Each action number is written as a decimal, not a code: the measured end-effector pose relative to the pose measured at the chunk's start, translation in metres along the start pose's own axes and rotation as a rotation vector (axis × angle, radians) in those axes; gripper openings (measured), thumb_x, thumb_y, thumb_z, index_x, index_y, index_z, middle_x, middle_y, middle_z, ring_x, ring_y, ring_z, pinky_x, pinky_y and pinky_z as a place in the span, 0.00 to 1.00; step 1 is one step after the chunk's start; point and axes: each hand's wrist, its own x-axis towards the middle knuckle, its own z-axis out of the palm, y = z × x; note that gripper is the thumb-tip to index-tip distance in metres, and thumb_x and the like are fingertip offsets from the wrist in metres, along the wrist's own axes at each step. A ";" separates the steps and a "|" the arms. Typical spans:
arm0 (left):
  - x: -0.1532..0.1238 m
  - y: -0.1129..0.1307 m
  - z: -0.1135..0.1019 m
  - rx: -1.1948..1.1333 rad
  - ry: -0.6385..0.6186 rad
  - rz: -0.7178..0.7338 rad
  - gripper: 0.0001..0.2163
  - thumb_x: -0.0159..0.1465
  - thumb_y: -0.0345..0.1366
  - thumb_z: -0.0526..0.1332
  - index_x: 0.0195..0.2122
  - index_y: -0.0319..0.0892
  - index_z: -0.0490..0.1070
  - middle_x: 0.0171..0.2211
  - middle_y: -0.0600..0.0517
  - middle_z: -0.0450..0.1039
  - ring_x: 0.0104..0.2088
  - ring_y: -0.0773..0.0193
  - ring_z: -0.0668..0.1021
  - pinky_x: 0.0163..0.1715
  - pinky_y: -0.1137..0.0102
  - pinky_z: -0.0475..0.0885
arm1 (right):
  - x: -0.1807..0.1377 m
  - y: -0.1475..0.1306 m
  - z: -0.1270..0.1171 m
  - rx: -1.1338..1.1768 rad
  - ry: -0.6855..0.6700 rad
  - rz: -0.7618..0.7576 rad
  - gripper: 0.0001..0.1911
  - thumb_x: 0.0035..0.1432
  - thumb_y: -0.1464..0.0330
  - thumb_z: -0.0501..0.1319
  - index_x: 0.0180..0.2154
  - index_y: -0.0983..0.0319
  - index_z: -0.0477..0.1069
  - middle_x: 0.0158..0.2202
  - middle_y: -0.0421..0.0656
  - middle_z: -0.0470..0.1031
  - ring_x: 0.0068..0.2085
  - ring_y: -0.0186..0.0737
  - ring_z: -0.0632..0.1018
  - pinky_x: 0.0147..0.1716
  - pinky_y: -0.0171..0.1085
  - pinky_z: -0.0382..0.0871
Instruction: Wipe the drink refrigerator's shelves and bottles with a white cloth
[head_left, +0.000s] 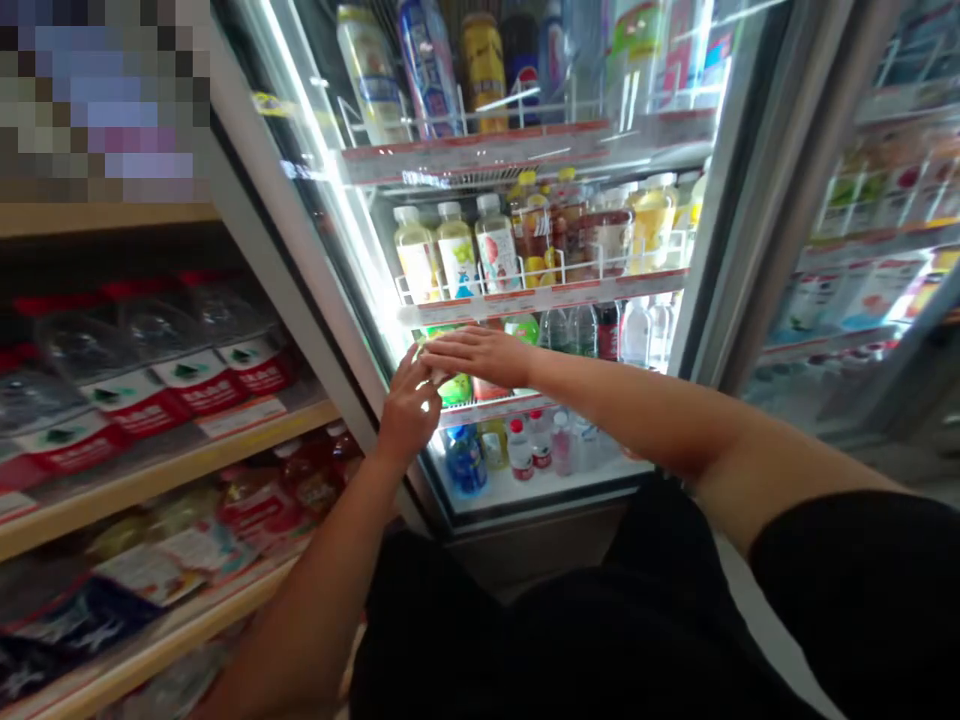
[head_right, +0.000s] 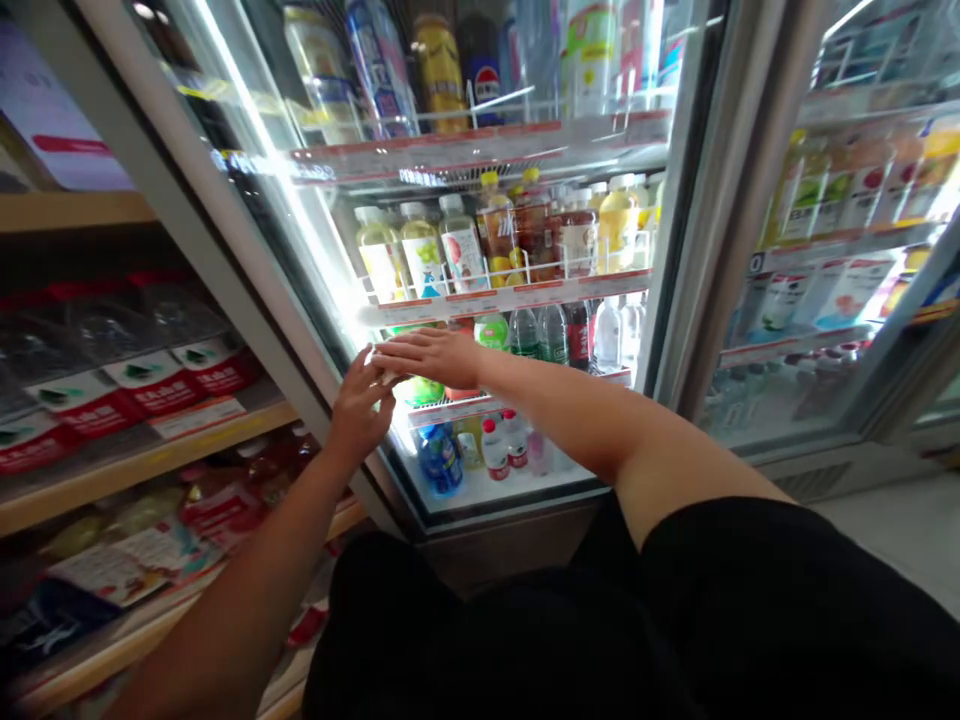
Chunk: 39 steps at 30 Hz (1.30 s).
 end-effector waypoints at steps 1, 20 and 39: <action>-0.003 0.000 -0.001 0.005 0.001 -0.012 0.17 0.67 0.25 0.55 0.49 0.47 0.80 0.61 0.47 0.73 0.69 0.52 0.66 0.65 0.50 0.69 | 0.002 0.001 -0.003 -0.008 -0.015 -0.004 0.28 0.70 0.77 0.53 0.69 0.62 0.59 0.68 0.49 0.68 0.66 0.45 0.69 0.64 0.47 0.64; 0.021 -0.018 0.033 0.139 0.033 -0.310 0.32 0.74 0.52 0.47 0.74 0.38 0.52 0.73 0.40 0.53 0.76 0.53 0.46 0.74 0.51 0.37 | 0.007 0.045 -0.060 -0.101 0.028 0.108 0.21 0.74 0.69 0.48 0.62 0.60 0.70 0.67 0.45 0.71 0.70 0.43 0.66 0.73 0.54 0.55; 0.019 -0.018 0.040 0.180 0.047 -0.329 0.30 0.72 0.45 0.53 0.73 0.41 0.56 0.72 0.43 0.56 0.75 0.51 0.49 0.75 0.49 0.38 | -0.007 0.092 -0.113 -0.169 0.101 0.256 0.30 0.73 0.71 0.48 0.73 0.54 0.53 0.74 0.41 0.58 0.75 0.45 0.56 0.73 0.55 0.52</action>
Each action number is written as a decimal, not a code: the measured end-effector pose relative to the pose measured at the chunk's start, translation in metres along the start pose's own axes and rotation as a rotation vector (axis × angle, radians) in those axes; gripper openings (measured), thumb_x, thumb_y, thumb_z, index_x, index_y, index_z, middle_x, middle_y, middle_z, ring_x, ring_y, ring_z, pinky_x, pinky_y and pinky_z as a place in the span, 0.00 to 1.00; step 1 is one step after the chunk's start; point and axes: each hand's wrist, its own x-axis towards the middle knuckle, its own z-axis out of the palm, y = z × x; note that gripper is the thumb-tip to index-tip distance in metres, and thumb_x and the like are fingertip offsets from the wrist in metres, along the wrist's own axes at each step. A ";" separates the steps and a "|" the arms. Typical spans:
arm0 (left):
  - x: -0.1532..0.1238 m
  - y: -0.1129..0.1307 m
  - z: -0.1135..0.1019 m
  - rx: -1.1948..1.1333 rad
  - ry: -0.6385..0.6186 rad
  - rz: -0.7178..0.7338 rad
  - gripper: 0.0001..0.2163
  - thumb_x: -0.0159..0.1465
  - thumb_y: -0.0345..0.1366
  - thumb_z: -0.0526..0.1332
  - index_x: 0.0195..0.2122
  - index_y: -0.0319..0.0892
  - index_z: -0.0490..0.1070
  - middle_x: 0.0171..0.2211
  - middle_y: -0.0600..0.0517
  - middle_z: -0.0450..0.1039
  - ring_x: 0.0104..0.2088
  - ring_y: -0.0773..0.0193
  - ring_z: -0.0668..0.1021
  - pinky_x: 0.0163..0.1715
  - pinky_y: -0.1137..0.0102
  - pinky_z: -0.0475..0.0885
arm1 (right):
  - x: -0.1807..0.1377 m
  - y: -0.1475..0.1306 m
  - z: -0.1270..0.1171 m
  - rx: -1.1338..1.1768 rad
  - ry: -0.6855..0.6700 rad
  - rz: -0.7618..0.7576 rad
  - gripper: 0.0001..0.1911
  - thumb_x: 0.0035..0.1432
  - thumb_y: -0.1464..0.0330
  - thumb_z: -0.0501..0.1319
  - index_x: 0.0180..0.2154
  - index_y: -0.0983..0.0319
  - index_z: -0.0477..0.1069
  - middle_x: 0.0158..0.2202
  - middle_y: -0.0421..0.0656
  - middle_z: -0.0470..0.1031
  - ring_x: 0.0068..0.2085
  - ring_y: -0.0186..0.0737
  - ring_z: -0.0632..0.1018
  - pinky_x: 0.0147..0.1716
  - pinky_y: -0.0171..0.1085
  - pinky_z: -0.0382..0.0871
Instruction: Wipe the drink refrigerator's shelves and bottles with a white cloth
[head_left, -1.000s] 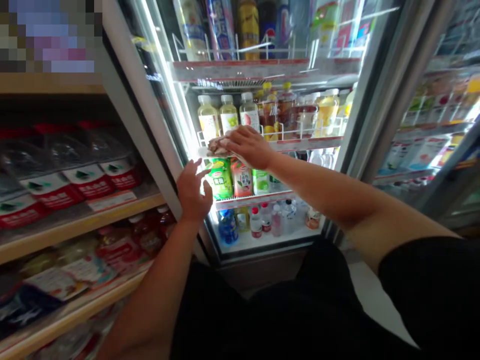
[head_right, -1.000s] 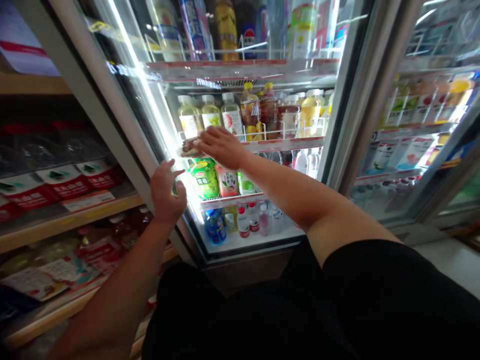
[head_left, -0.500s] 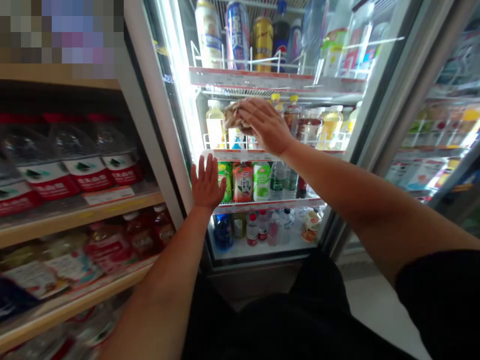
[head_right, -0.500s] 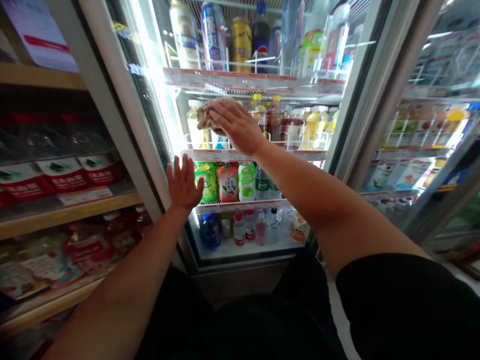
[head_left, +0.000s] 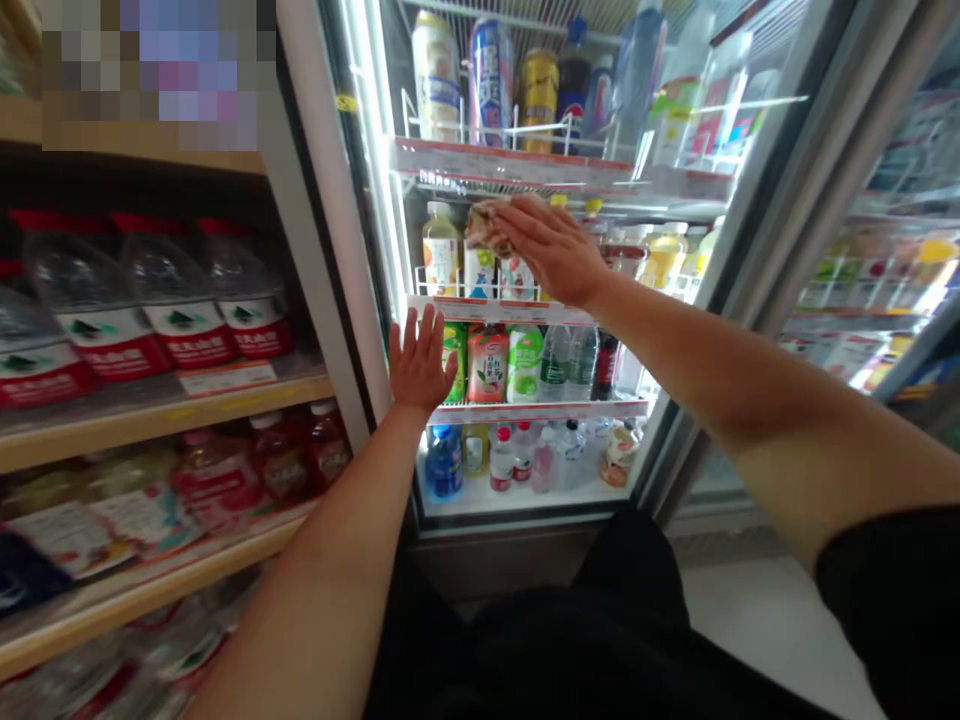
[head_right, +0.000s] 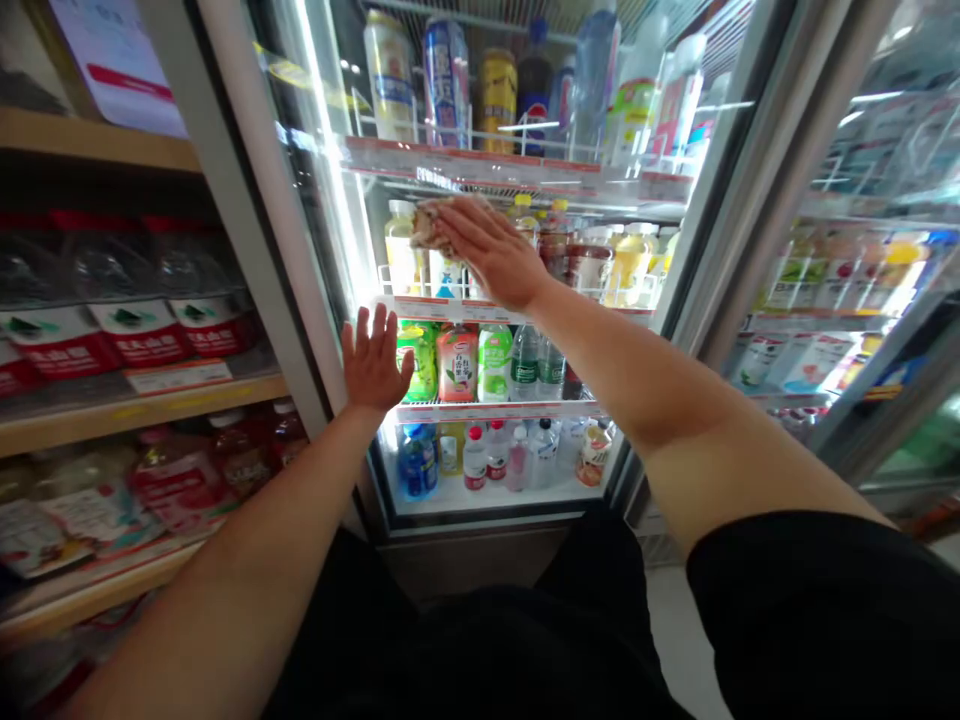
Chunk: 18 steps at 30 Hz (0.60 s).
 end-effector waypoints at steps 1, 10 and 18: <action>0.000 0.000 0.000 0.000 -0.001 0.002 0.30 0.72 0.45 0.53 0.73 0.41 0.56 0.72 0.43 0.56 0.75 0.50 0.49 0.75 0.48 0.38 | 0.000 -0.007 0.004 -0.004 0.025 0.026 0.30 0.72 0.70 0.49 0.73 0.56 0.53 0.74 0.43 0.57 0.75 0.46 0.55 0.73 0.56 0.51; -0.001 -0.002 0.002 0.025 0.025 0.017 0.30 0.72 0.45 0.53 0.73 0.41 0.56 0.72 0.43 0.56 0.75 0.50 0.50 0.74 0.49 0.38 | 0.052 -0.018 0.015 -0.042 -0.007 -0.084 0.35 0.67 0.81 0.44 0.71 0.55 0.58 0.74 0.36 0.59 0.75 0.43 0.54 0.75 0.54 0.47; 0.000 -0.001 0.001 0.017 0.030 0.018 0.30 0.72 0.46 0.53 0.72 0.42 0.57 0.72 0.43 0.57 0.75 0.50 0.51 0.74 0.48 0.40 | 0.030 0.005 0.008 0.022 0.009 -0.017 0.29 0.70 0.73 0.47 0.69 0.53 0.62 0.73 0.37 0.60 0.75 0.43 0.54 0.75 0.54 0.46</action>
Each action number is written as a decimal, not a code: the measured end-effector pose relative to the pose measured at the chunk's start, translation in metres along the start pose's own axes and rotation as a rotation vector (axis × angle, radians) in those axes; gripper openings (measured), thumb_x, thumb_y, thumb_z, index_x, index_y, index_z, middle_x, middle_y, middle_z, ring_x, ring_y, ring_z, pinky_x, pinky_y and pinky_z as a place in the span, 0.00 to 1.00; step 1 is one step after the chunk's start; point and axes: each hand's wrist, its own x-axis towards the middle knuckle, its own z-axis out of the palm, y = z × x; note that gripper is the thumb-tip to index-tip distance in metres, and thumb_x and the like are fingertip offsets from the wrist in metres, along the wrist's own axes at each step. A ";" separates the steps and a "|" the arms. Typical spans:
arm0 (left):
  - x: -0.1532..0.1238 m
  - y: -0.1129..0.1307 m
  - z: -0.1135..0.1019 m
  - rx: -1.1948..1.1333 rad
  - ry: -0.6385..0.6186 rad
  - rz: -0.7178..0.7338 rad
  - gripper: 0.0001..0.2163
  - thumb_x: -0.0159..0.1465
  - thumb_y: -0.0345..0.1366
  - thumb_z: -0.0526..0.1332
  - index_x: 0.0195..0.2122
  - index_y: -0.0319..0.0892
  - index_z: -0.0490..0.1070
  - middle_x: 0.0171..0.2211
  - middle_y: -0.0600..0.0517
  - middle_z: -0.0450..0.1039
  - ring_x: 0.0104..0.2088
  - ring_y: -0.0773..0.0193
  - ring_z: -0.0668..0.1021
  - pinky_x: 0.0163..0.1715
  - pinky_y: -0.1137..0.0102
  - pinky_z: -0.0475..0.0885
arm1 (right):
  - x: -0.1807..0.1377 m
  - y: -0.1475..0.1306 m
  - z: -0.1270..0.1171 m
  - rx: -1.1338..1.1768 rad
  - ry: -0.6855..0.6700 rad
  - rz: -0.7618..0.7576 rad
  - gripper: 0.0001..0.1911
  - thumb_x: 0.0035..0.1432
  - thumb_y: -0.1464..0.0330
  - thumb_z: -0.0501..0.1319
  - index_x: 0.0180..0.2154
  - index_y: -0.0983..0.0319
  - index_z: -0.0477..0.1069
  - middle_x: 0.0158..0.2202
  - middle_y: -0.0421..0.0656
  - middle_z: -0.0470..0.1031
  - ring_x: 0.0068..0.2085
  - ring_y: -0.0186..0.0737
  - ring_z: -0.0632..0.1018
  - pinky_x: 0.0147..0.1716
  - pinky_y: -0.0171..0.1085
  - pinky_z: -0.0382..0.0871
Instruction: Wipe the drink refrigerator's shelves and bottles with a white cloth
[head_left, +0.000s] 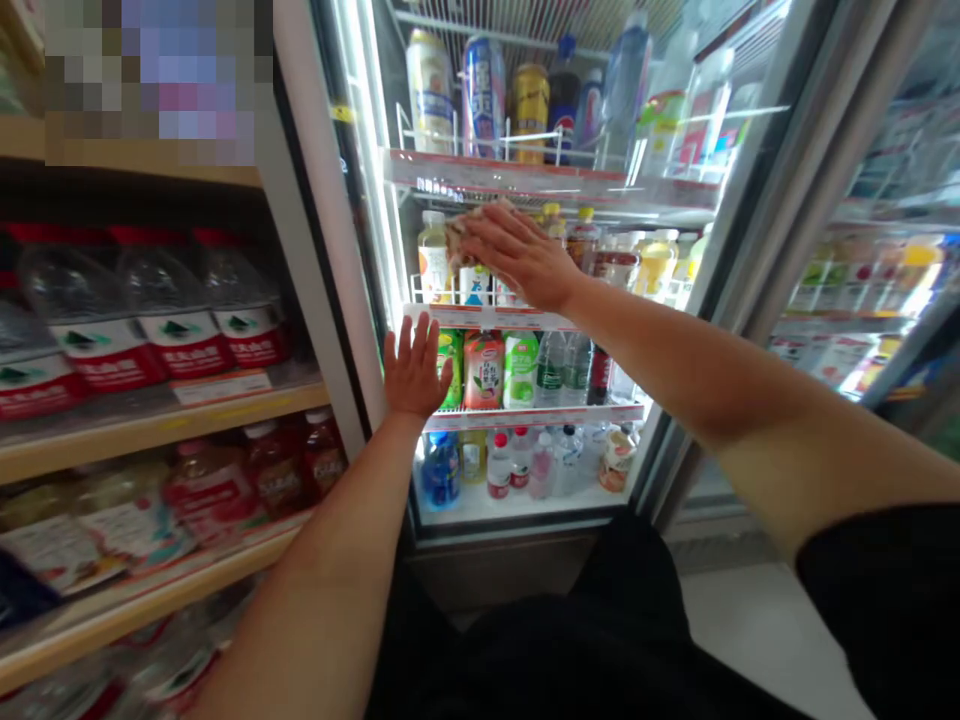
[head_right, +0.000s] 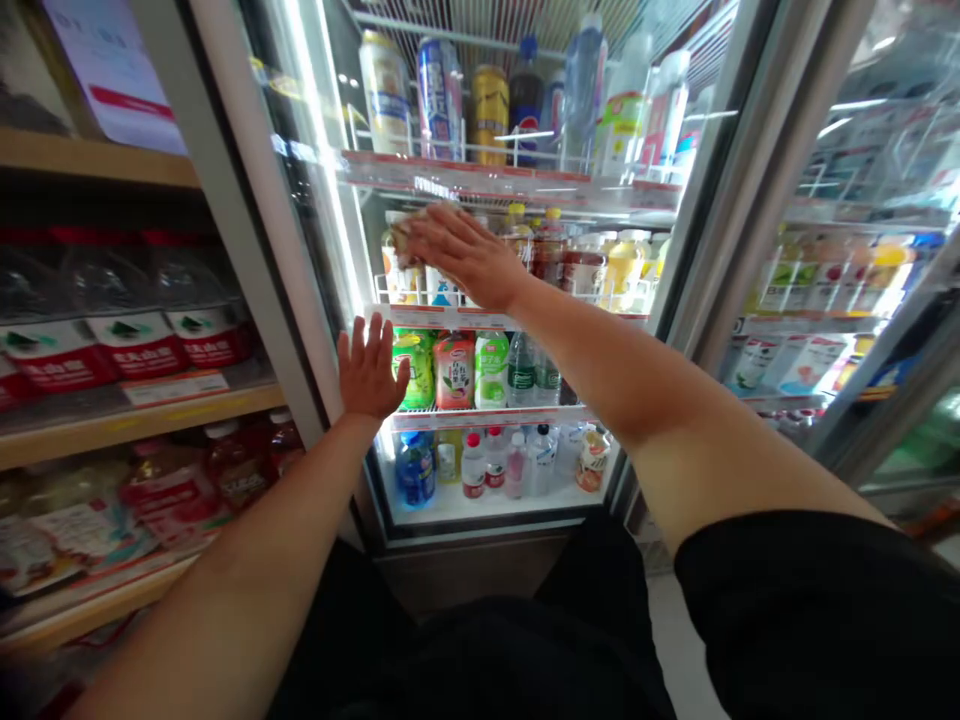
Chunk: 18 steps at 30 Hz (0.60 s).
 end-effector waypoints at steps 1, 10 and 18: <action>0.000 0.000 0.000 -0.005 0.002 -0.003 0.30 0.71 0.46 0.54 0.72 0.42 0.57 0.72 0.43 0.58 0.75 0.50 0.51 0.74 0.48 0.40 | -0.006 0.005 -0.003 0.012 -0.025 -0.023 0.28 0.71 0.73 0.47 0.68 0.52 0.63 0.72 0.37 0.62 0.75 0.42 0.55 0.75 0.54 0.47; 0.000 0.000 0.001 -0.035 -0.020 -0.047 0.31 0.70 0.46 0.55 0.73 0.44 0.56 0.72 0.44 0.57 0.75 0.50 0.50 0.75 0.48 0.38 | -0.056 0.029 -0.020 0.043 0.191 0.191 0.27 0.73 0.64 0.47 0.69 0.56 0.63 0.72 0.42 0.63 0.76 0.48 0.52 0.74 0.60 0.43; 0.001 0.001 0.001 -0.043 -0.025 -0.058 0.31 0.71 0.49 0.53 0.73 0.44 0.55 0.73 0.44 0.55 0.75 0.49 0.47 0.74 0.47 0.37 | -0.087 0.045 -0.032 0.016 0.085 0.093 0.26 0.73 0.62 0.45 0.64 0.58 0.70 0.69 0.42 0.67 0.73 0.39 0.60 0.73 0.45 0.46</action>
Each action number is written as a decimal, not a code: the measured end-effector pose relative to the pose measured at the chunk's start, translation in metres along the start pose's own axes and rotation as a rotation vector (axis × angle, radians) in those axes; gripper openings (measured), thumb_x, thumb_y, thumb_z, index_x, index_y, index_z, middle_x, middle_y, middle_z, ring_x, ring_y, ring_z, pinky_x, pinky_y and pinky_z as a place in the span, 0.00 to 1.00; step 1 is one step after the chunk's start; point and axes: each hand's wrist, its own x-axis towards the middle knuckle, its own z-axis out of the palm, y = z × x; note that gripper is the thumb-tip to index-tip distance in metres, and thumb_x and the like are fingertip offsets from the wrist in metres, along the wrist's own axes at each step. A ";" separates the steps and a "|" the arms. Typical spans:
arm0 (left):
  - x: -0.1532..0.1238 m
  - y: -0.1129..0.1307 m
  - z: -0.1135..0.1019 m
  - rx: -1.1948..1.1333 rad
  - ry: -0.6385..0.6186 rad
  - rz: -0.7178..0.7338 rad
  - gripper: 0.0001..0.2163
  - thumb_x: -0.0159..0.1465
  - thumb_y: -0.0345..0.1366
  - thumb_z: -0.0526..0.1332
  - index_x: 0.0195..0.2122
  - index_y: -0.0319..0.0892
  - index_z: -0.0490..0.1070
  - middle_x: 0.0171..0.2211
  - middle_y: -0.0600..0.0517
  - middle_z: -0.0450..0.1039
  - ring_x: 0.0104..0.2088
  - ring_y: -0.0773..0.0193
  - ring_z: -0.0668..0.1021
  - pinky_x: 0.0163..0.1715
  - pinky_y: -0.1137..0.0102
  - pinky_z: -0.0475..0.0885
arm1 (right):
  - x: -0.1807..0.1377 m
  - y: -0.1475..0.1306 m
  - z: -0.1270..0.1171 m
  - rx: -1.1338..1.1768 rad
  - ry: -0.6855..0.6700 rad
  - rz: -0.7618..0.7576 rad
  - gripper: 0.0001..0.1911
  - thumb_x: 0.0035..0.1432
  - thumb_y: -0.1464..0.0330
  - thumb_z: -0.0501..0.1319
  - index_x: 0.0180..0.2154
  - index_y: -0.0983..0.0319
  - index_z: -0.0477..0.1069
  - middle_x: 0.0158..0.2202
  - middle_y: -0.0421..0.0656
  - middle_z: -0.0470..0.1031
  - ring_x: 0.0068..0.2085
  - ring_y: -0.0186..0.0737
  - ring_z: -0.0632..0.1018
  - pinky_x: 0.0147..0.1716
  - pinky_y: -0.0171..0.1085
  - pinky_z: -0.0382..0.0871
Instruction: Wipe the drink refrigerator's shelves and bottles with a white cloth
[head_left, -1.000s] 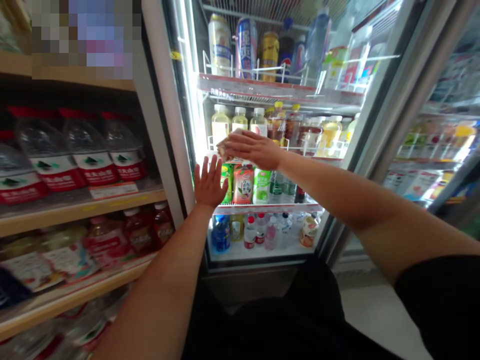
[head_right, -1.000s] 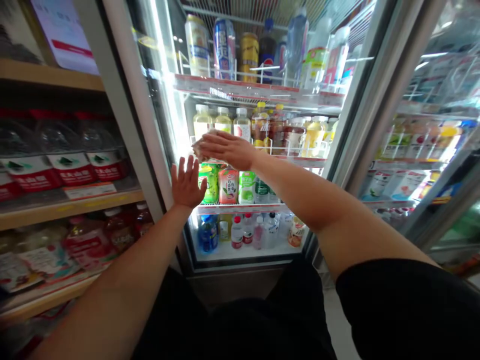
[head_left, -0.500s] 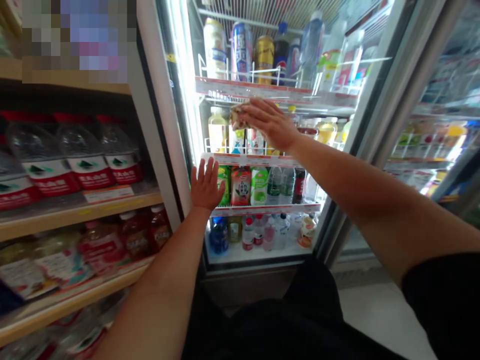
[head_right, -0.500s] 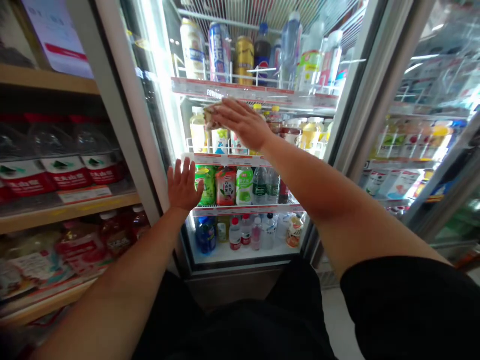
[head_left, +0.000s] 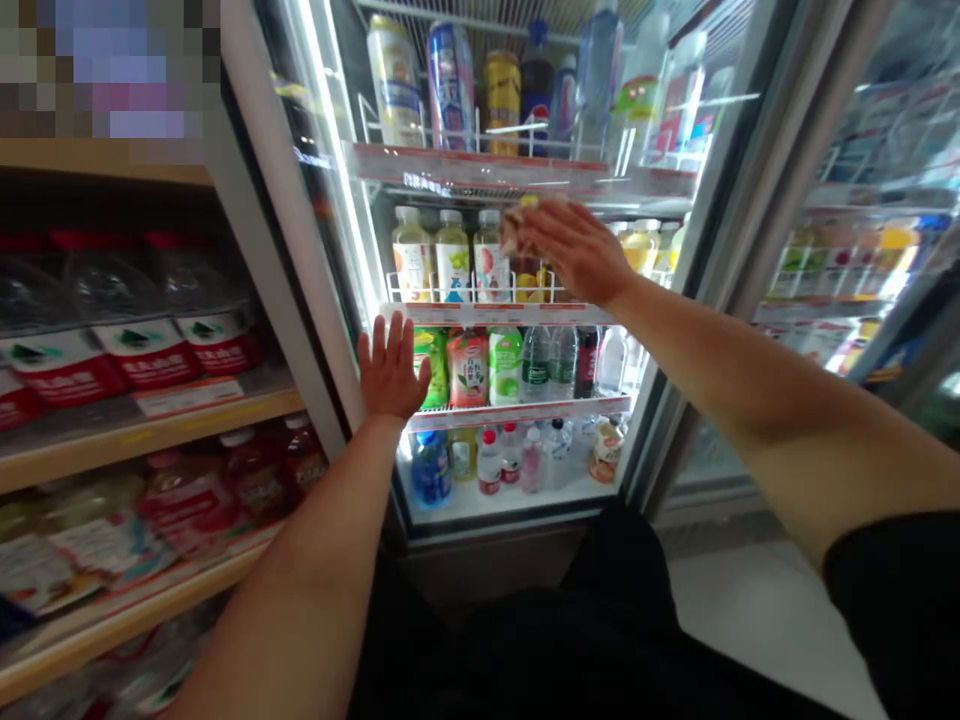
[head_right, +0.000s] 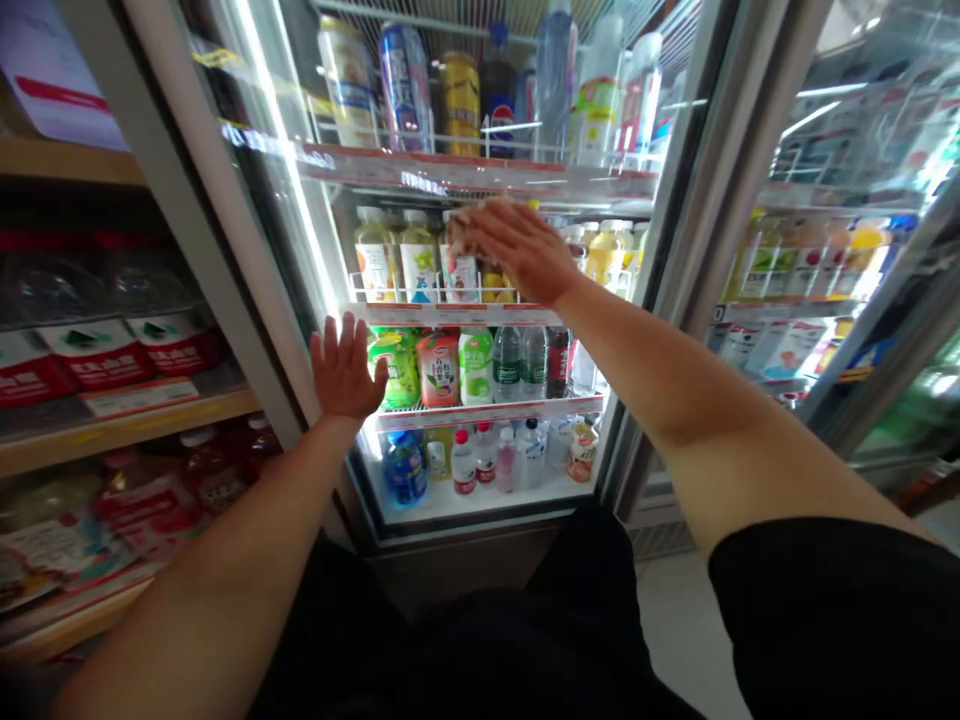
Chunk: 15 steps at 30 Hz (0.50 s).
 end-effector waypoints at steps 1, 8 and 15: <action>0.000 -0.001 0.001 0.002 0.000 -0.002 0.31 0.71 0.50 0.52 0.73 0.43 0.56 0.73 0.44 0.55 0.75 0.49 0.47 0.74 0.46 0.37 | -0.001 0.008 -0.004 -0.031 0.069 0.079 0.27 0.73 0.61 0.45 0.64 0.60 0.69 0.70 0.44 0.66 0.74 0.40 0.58 0.73 0.46 0.45; 0.000 -0.001 0.002 0.004 -0.006 -0.004 0.32 0.72 0.51 0.51 0.73 0.41 0.56 0.74 0.44 0.53 0.76 0.47 0.46 0.74 0.47 0.35 | -0.047 -0.007 -0.006 -0.076 -0.083 -0.029 0.23 0.74 0.65 0.50 0.66 0.57 0.68 0.70 0.42 0.66 0.73 0.45 0.60 0.73 0.54 0.55; 0.001 -0.002 0.002 0.030 -0.025 -0.006 0.33 0.70 0.48 0.53 0.74 0.40 0.54 0.74 0.41 0.52 0.76 0.47 0.45 0.74 0.48 0.33 | -0.053 0.027 -0.020 -0.140 0.040 0.070 0.23 0.74 0.66 0.51 0.66 0.55 0.67 0.69 0.41 0.68 0.72 0.47 0.63 0.72 0.55 0.58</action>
